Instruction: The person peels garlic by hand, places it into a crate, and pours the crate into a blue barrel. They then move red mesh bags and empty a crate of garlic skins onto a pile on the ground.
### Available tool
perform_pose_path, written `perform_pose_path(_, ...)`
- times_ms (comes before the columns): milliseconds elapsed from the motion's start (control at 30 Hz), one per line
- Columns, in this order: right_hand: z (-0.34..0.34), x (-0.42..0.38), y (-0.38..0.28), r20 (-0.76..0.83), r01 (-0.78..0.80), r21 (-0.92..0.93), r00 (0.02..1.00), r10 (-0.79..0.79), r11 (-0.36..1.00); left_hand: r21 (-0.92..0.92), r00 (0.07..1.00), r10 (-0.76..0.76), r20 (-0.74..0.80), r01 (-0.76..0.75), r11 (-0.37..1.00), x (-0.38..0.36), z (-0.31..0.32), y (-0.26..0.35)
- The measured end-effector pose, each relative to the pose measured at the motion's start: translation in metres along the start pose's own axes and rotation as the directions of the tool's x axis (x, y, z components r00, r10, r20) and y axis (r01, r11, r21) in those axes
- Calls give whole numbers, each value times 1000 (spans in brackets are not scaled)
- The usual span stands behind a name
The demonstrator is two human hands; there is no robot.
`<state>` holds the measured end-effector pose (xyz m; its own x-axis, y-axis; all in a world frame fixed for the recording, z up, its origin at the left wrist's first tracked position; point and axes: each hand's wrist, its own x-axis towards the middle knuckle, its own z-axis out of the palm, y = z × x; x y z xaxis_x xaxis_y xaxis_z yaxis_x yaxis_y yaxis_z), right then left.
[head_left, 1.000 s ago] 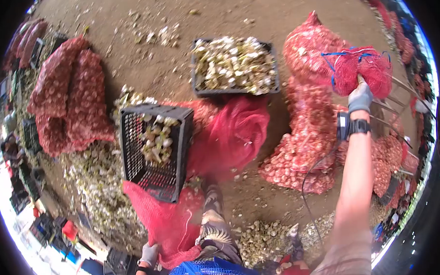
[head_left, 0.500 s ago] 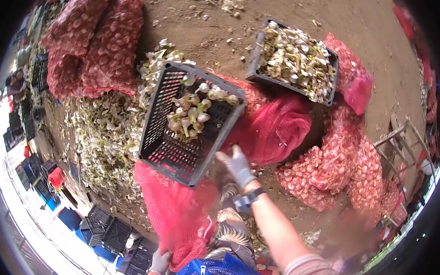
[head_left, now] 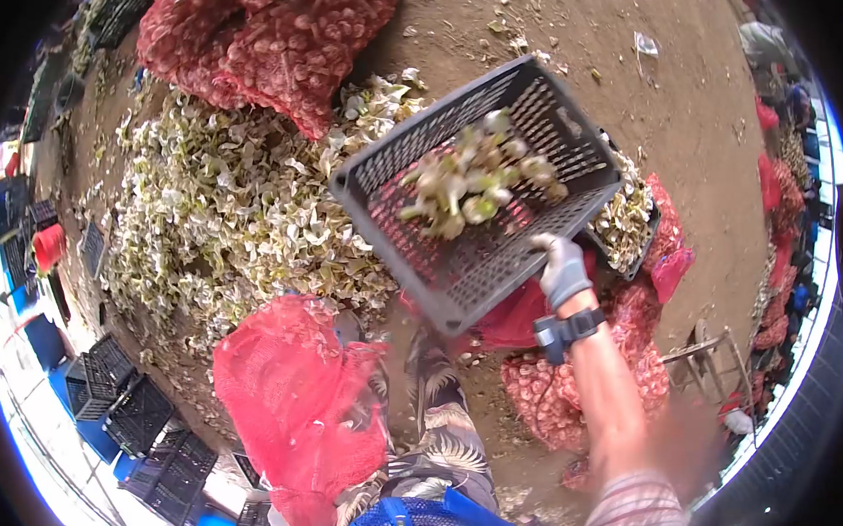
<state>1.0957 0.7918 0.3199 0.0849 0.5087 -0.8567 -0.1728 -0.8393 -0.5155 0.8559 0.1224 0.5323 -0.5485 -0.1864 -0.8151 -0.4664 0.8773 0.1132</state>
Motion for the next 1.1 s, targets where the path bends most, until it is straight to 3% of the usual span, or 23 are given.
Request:
perform_pose_path(33,12,-8,-25,0,4,3,1000,-4,1000,-8,1000,2,10,-2,1000,4,3,-5)
perform_pose_path(67,14,-12,-40,224,448,-402,894,-389,798,-24,1000,10,13,-10,1000,7,3,-10)
perform_pose_path(100,12,-12,-53,555,765,-579,623,-550,282,-36,1000,21,20,-21,999,11,6,-12)
perform_pose_path(167,31,13,-93,629,776,-626,563,-536,80,-48,999,48,16,-47,998,17,9,-13)
perform_pose_path(200,63,18,-114,349,570,-467,821,-451,676,-50,998,68,9,-68,996,19,9,-16)
perform_pose_path(233,97,16,-136,152,159,-69,977,-147,985,-52,996,88,7,-88,995,22,12,-16)
perform_pose_path(300,137,3,-152,291,242,111,920,-264,964,-71,992,130,9,-129,989,25,21,-7)
perform_pose_path(367,136,42,-165,463,291,-17,850,-251,957,-122,993,114,6,-113,986,13,45,45)
perform_pose_path(400,150,38,-160,367,269,-26,898,-242,963,-147,991,134,-29,-137,980,11,58,66)
perform_pose_path(500,149,33,-127,498,221,-131,858,-128,967,-172,995,95,-33,-100,980,7,84,113)
perform_pose_path(567,130,29,-88,535,268,-232,838,-108,935,-259,992,123,17,-114,959,0,106,141)
perform_pose_path(600,115,31,-65,505,233,-292,861,-57,928,-258,993,119,9,-113,960,-8,117,160)
perform_pose_path(667,73,38,-17,429,142,-439,901,68,887,-253,976,151,156,-108,962,-24,139,198)
perform_pose_path(767,9,49,50,291,27,-629,935,204,777,-194,966,245,80,-226,955,-20,173,223)
perform_pose_path(833,-44,88,98,443,273,-734,887,134,621,-384,951,299,74,-250,889,3,190,247)
perform_pose_path(867,-62,95,107,441,267,-735,886,141,623,-376,945,328,23,-295,878,12,197,264)
perform_pose_path(933,-60,77,92,146,-17,-780,967,208,625,-365,937,350,-23,-333,869,39,210,288)
perform_pose_path(967,-60,85,89,108,-29,-762,979,170,647,-293,932,360,-33,-353,888,69,216,287)
perform_pose_path(1033,-46,114,79,169,95,-699,985,35,709,-220,923,383,-43,-383,897,124,231,287)
perform_pose_path(1100,4,138,61,112,168,-574,986,-126,801,-174,923,384,32,-373,911,178,247,303)
